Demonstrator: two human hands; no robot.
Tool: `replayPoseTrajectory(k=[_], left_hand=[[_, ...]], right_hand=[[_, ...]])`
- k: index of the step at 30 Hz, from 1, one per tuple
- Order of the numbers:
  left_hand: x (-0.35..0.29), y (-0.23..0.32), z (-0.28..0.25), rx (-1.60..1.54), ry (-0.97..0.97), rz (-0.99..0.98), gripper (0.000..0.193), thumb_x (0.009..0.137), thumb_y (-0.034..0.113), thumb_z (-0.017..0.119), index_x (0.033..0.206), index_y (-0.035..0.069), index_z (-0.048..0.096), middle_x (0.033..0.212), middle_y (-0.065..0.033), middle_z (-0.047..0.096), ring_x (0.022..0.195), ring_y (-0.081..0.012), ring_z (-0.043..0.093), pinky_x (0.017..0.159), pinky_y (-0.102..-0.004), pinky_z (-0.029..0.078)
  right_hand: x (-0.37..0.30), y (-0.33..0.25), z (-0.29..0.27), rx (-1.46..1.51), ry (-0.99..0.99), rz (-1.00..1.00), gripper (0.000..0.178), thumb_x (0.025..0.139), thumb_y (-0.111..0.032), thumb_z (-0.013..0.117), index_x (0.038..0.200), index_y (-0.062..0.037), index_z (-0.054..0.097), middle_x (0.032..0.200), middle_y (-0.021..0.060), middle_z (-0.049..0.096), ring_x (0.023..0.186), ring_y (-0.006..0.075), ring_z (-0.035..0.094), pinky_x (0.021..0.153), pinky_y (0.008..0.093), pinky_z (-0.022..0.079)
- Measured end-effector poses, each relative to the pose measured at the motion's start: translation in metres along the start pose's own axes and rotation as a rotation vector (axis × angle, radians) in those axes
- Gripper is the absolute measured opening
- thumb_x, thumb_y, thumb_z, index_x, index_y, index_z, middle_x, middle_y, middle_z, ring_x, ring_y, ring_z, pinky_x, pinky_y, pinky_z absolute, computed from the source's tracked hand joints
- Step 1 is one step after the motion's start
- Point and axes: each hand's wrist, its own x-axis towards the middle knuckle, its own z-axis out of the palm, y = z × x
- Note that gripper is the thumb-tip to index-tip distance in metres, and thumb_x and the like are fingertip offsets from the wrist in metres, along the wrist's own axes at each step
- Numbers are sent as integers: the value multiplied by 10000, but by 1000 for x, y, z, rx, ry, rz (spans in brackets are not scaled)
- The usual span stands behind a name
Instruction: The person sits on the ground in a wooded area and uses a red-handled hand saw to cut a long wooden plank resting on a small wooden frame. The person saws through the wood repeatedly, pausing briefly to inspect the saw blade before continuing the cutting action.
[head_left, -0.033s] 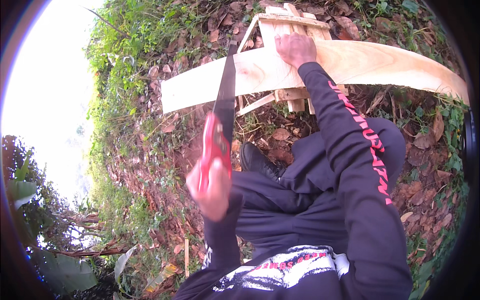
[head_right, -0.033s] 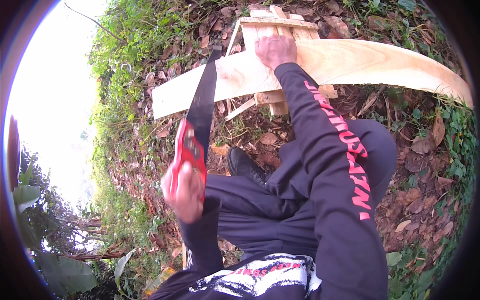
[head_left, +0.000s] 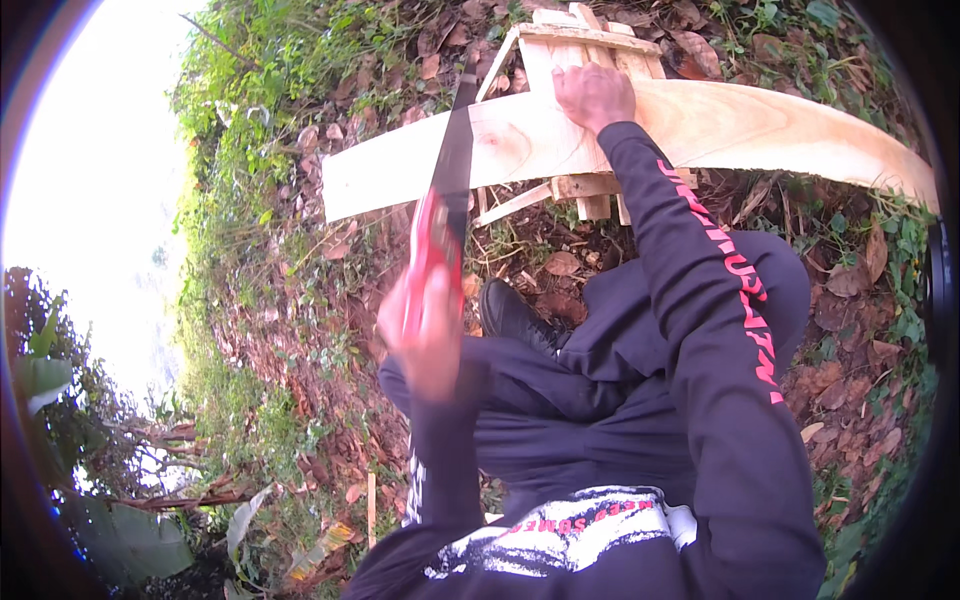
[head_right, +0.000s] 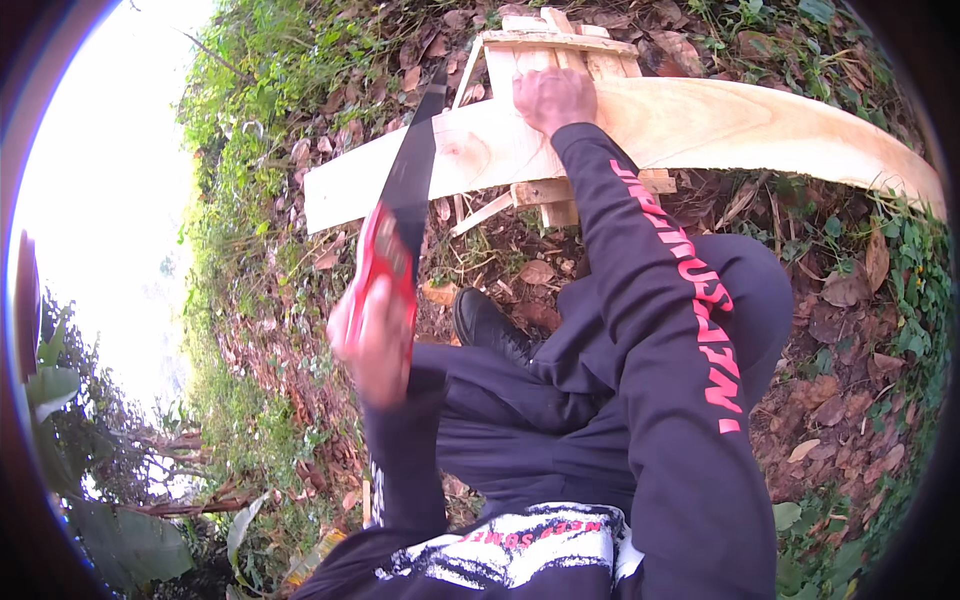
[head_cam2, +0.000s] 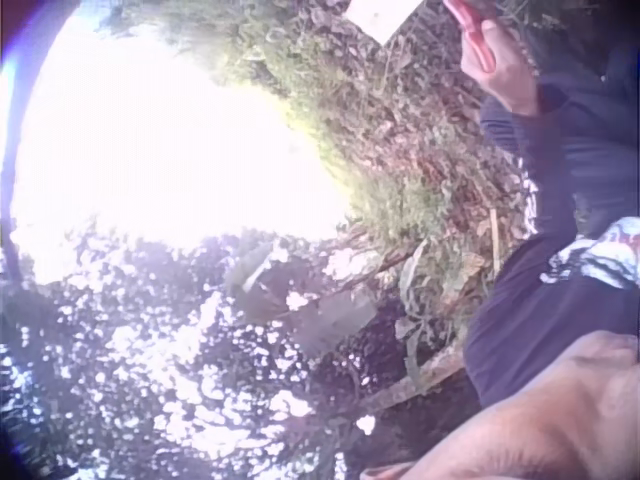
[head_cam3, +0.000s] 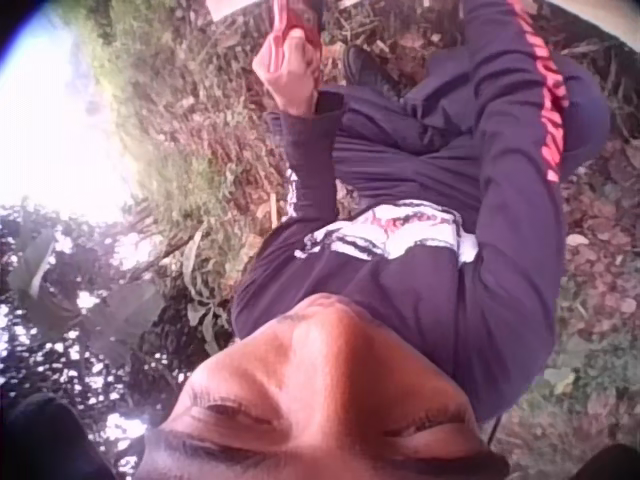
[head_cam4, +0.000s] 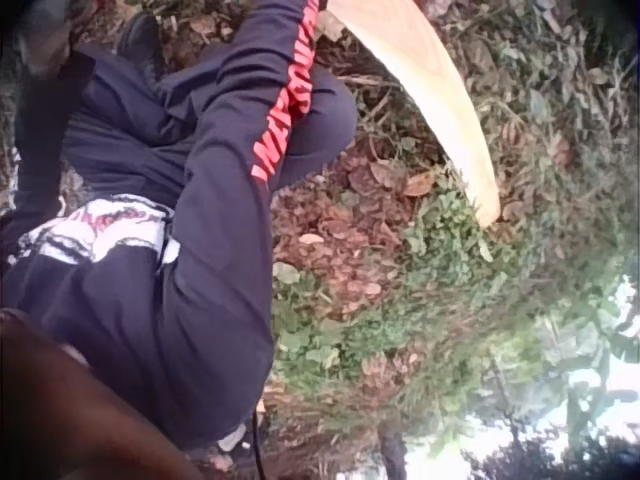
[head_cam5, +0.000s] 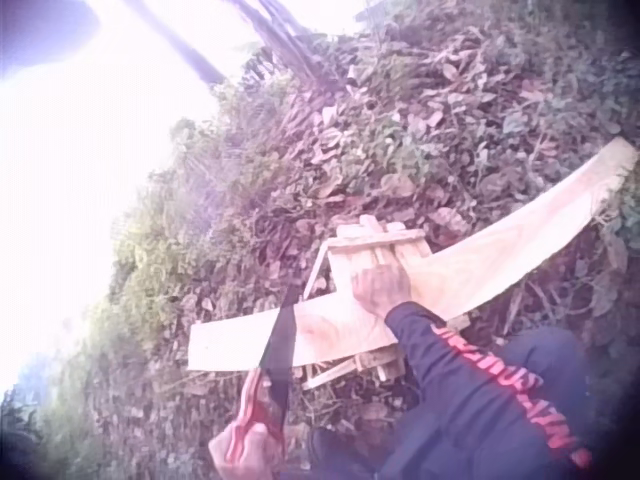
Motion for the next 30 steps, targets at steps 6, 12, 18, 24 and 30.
replayPoseTrajectory(k=[6,12,18,24,30], left_hand=[[72,-32,23,183,-102,216,114,929,126,572,834,65,586,533,62,386,402,-23,338,366,-213,251],[-55,13,-21,-79,-6,-50,121,919,40,525,944,-65,579,497,59,341,368,-26,278,349,-208,196],[71,-43,29,-28,12,25,126,911,137,610,815,61,580,560,43,444,421,-41,374,373,-230,261],[26,-12,20,-21,-66,-7,64,930,68,540,902,32,585,527,75,367,391,-17,306,347,-207,226],[-55,11,-16,-81,-19,-44,271,918,32,505,1150,-80,590,528,70,375,391,-7,288,361,-201,196]], right_hand=[[15,-6,1,13,40,-6,571,978,-429,366,724,-66,727,765,192,696,705,345,693,694,472,545],[11,2,6,5,98,-5,579,982,-438,363,724,-61,720,749,188,688,692,338,685,711,469,541],[3,-14,-8,1,-76,-5,605,990,-482,367,721,-71,720,715,170,682,677,337,679,682,466,535],[31,12,14,3,132,35,575,983,-481,387,743,-84,726,739,172,687,689,330,679,678,467,525],[12,3,8,-40,105,7,593,984,-492,383,715,-85,720,722,173,680,688,339,676,688,475,524]])
